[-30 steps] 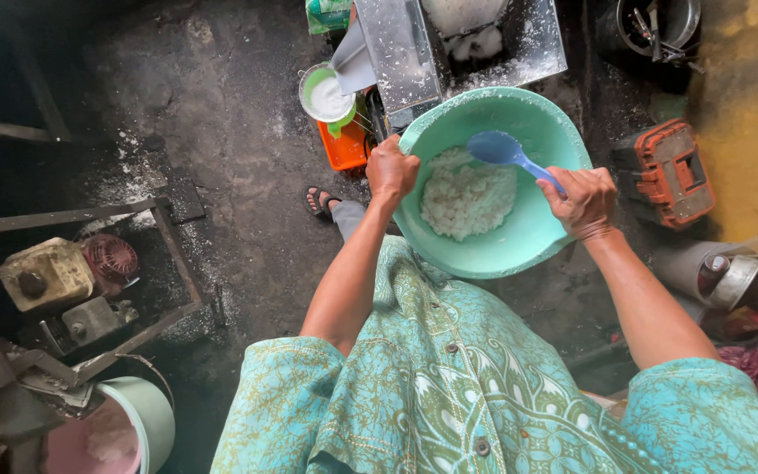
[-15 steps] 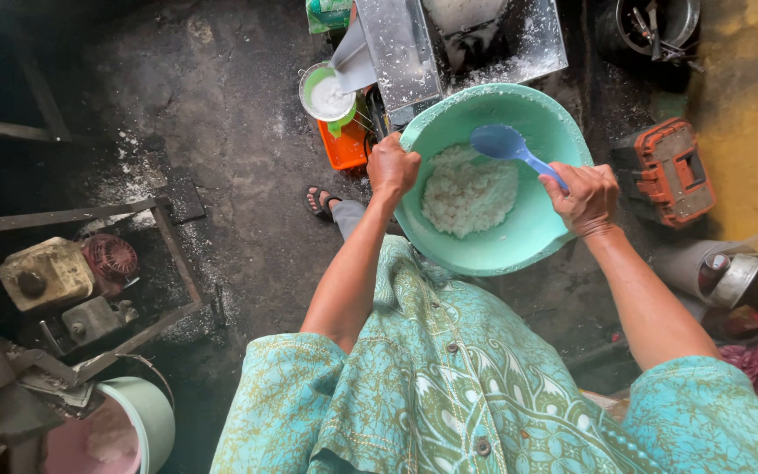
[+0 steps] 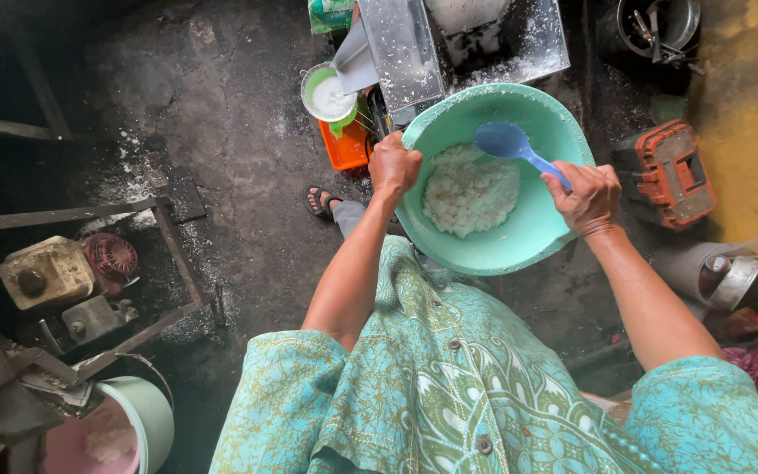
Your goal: The person mixes a white powdery substance in a green basin using a blue plastic scoop. They add more powder from a green bucket and then pour the contents of the basin into a metal machine hopper.
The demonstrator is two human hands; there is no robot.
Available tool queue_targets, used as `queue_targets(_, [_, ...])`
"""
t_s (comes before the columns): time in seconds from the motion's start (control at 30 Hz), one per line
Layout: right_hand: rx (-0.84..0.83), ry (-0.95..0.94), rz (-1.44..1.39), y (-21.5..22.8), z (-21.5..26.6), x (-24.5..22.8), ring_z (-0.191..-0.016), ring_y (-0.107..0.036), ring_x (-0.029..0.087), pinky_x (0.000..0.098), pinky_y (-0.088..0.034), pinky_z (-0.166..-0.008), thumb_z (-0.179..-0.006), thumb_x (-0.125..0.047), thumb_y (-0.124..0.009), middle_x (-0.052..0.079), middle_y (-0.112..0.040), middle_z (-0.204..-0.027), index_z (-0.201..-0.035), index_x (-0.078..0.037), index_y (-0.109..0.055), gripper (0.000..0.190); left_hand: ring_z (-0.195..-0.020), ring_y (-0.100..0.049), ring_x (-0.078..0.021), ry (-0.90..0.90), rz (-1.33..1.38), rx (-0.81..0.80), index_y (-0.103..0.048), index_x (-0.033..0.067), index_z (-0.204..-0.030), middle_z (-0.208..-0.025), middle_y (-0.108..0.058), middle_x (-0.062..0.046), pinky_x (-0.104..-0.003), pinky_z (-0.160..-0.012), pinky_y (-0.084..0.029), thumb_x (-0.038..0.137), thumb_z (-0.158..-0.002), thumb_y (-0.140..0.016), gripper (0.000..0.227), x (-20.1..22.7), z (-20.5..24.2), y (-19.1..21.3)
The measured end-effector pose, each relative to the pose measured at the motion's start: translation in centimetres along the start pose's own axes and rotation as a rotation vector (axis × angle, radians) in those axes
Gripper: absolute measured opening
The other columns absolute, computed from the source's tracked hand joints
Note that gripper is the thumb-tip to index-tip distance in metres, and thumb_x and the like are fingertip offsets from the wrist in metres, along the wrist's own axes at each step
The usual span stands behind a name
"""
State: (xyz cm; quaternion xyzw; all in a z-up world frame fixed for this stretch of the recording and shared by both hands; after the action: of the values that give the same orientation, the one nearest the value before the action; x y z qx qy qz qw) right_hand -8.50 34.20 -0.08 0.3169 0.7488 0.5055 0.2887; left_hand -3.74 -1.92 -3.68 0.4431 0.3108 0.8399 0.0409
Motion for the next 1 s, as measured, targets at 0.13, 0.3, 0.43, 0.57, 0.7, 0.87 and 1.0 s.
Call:
queue_targets(0.13, [0.004,-0.004,-0.019,0.0,0.1,0.0,-0.073,-0.069,0.018,0.0323,-0.05,-0.081,-0.104,-0.05,-0.067,-0.002,-0.063,-0.068,-0.108,-0.022,-0.073,0.029,-0.067,-0.073,-0.0373,-0.012,0.019,0.011,-0.069,0.0106,-0.079,-0.066,-0.068,-0.015,-0.053,-0.075,-0.057,0.007,-0.071,-0.061,0.012,-1.0,-0.6,-0.9])
queue_targets(0.3, [-0.003,-0.016,-0.029,-0.3,0.3,0.4,-0.073,-0.069,0.018,0.0315,-0.05,-0.081,-0.105,-0.052,-0.065,-0.003,-0.063,-0.068,-0.108,-0.022,-0.073,0.031,-0.078,-0.074,-0.0441,-0.002,-0.04,-0.016,-0.069,0.0093,-0.081,-0.071,-0.07,-0.019,-0.056,-0.077,-0.056,0.011,-0.07,-0.059,0.015,0.6,0.1,0.3])
queue_targets(0.43, [-0.003,-0.018,-0.033,-0.5,0.5,0.6,-0.074,-0.069,0.017,0.0312,-0.05,-0.082,-0.104,-0.051,-0.066,-0.003,-0.063,-0.068,-0.109,-0.021,-0.073,0.031,-0.083,-0.073,-0.0454,0.011,-0.065,-0.023,-0.07,0.0089,-0.082,-0.074,-0.072,-0.02,-0.057,-0.08,-0.056,0.013,-0.069,-0.057,0.019,0.9,0.2,0.5])
queue_targets(0.57, [-0.01,-0.017,-0.045,-0.3,0.2,0.6,-0.074,-0.07,0.018,0.0324,-0.05,-0.082,-0.104,-0.05,-0.067,-0.002,-0.064,-0.069,-0.109,-0.021,-0.073,0.031,-0.086,-0.073,-0.0451,0.026,-0.05,-0.029,-0.07,0.0099,-0.083,-0.078,-0.072,-0.021,-0.057,-0.082,-0.056,0.014,-0.068,-0.058,0.021,1.7,0.5,1.0])
queue_targets(0.7, [-0.008,-0.012,-0.038,-0.2,0.3,0.5,-0.074,-0.07,0.018,0.0319,-0.049,-0.082,-0.104,-0.05,-0.067,-0.002,-0.064,-0.07,-0.11,-0.021,-0.073,0.03,-0.087,-0.074,-0.0444,0.035,-0.062,-0.02,-0.071,0.0123,-0.083,-0.078,-0.073,-0.019,-0.056,-0.082,-0.057,0.015,-0.066,-0.059,0.021,1.0,0.2,0.5])
queue_targets(0.87, [-0.005,-0.011,-0.038,-0.5,0.4,0.6,-0.074,-0.07,0.018,0.0319,-0.049,-0.082,-0.105,-0.051,-0.067,-0.002,-0.064,-0.07,-0.11,-0.021,-0.073,0.031,-0.089,-0.073,-0.0451,0.039,-0.081,-0.03,-0.071,0.0114,-0.085,-0.08,-0.073,-0.02,-0.057,-0.083,-0.056,0.017,-0.067,-0.058,0.023,0.7,-0.1,0.2])
queue_targets(1.0, [-0.011,-0.012,-0.031,-0.2,0.2,0.4,-0.074,-0.069,0.018,0.0323,-0.049,-0.082,-0.105,-0.05,-0.066,-0.002,-0.063,-0.069,-0.11,-0.021,-0.073,0.03,-0.092,-0.072,-0.0453,0.048,-0.097,-0.041,-0.072,0.0113,-0.087,-0.083,-0.074,-0.02,-0.057,-0.085,-0.056,0.018,-0.067,-0.056,0.026,0.7,-0.3,0.0])
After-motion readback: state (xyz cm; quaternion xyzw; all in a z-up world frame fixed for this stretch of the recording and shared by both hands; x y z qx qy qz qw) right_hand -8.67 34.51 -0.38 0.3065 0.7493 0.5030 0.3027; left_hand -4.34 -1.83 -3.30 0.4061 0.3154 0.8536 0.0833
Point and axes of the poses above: each hand's wrist, its own z-axis away from the middle knuckle, its own y-axis out of the back of the hand, x = y × z, the point moved 2 cm from there along -z, towards the middle knuckle
